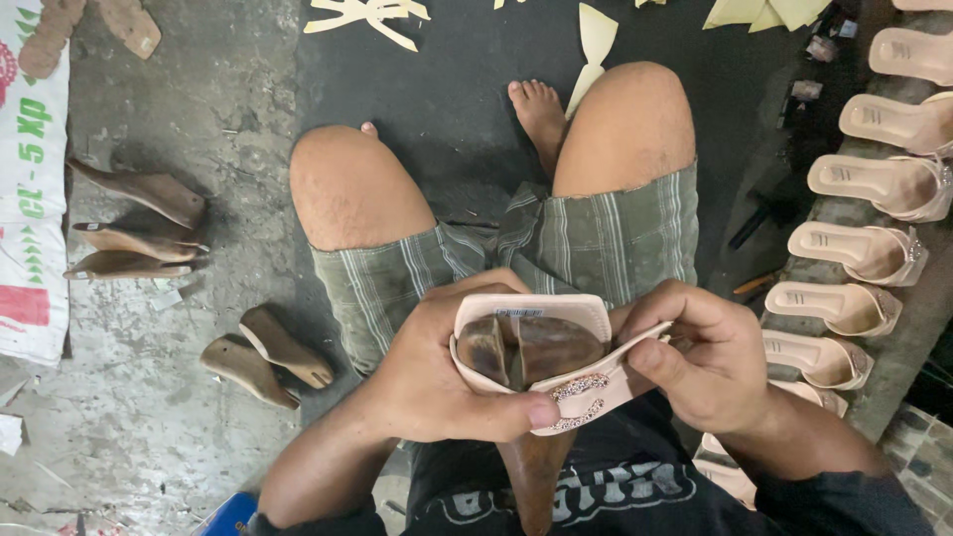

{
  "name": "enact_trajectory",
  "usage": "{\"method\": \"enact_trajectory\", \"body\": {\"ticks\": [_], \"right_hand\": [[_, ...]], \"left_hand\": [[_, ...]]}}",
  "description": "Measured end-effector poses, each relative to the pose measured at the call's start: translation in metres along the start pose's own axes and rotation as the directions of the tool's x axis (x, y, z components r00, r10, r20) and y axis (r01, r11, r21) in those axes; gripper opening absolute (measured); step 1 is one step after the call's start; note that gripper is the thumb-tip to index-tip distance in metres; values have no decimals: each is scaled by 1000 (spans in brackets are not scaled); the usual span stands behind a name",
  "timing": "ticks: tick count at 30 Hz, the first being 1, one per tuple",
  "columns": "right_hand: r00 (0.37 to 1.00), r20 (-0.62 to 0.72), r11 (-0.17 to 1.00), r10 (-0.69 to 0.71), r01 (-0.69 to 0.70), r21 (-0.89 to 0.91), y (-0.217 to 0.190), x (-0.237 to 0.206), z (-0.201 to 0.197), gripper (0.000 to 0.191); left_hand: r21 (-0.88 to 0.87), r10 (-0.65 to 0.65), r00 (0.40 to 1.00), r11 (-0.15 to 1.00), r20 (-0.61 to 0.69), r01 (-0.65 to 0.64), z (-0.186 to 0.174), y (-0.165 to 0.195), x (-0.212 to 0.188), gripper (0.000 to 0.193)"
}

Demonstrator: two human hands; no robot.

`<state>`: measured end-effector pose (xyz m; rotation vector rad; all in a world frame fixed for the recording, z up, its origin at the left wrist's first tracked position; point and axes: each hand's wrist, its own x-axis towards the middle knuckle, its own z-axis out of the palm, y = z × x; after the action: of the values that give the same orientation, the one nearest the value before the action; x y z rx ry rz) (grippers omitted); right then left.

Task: The person assembles sandals by attaching straps to the sole using a wooden last and a hammer. They repeatedly position the straps, tap them into place, and inspect the fit.

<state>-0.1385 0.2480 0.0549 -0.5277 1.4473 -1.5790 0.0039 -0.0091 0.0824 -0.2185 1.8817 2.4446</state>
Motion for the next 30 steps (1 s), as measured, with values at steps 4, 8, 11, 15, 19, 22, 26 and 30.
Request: {"method": "enact_trajectory", "body": {"ticks": [4,8,11,15,19,22,26,30], "right_hand": [[993,-47,992,107,-103,75,9,4,1,27],[995,-73,944,62,-35,328,24,21,12,28],[994,-98,913,-37,73,401,33,31,25,24],[975,-215,998,-61,56,-29,29,24,39,34],[992,-23,981,-127,122,-149,18,23,40,46],[993,93,993,-68,76,-88,24,37,34,45],[973,96,940,210,-228,255,52,48,27,49],[859,156,762,488,-507,403,87,35,28,39]], "left_hand": [[-42,-19,1000,999,-21,18,1,-10,-3,50],[-223,-87,996,972,-22,80,3,-11,-1,52],[-234,-95,994,969,-52,80,4,-10,2,56],[-282,-193,973,948,-129,151,3,-12,2,63],[-185,-67,981,982,-184,33,0,-28,-1,60],[-328,-126,980,942,-151,71,-6,-49,-1,63],[-421,-158,971,905,-179,70,-22,-82,-9,60],[-516,-155,954,856,-256,0,-34,-111,-28,62]]}}
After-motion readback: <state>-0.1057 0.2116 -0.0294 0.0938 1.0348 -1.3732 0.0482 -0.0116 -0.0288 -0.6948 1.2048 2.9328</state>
